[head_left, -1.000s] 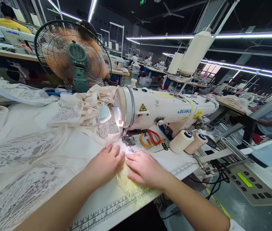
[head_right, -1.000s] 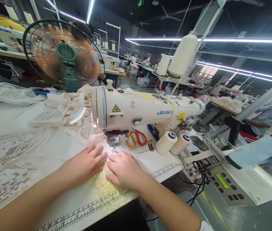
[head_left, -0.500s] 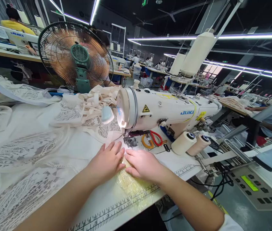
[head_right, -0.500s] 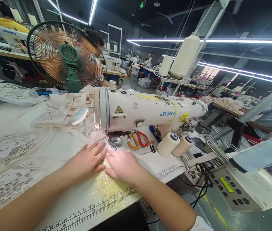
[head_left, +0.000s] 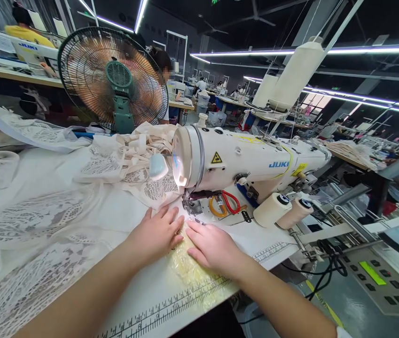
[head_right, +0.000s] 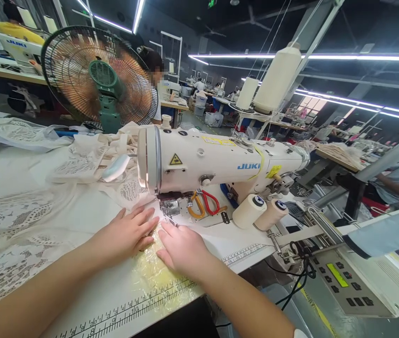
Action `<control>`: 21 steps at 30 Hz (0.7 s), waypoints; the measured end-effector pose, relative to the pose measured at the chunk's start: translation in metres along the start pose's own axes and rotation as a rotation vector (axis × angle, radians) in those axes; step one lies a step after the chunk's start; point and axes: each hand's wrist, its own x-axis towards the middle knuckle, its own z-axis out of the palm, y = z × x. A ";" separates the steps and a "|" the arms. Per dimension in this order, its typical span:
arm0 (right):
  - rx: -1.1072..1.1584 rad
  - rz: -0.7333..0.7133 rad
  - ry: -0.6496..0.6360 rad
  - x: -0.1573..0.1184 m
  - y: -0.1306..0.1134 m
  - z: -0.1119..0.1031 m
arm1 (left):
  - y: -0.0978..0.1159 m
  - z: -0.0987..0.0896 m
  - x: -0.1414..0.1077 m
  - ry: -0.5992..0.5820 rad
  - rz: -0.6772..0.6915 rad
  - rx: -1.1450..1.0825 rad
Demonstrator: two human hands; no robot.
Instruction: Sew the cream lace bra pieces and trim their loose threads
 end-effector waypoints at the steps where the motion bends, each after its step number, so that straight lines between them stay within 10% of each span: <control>1: 0.009 0.002 0.012 -0.002 0.000 0.001 | 0.000 0.000 0.000 -0.001 -0.004 0.004; 21: 0.065 0.018 0.067 -0.006 0.000 0.010 | -0.029 0.012 0.011 0.075 -0.227 -0.045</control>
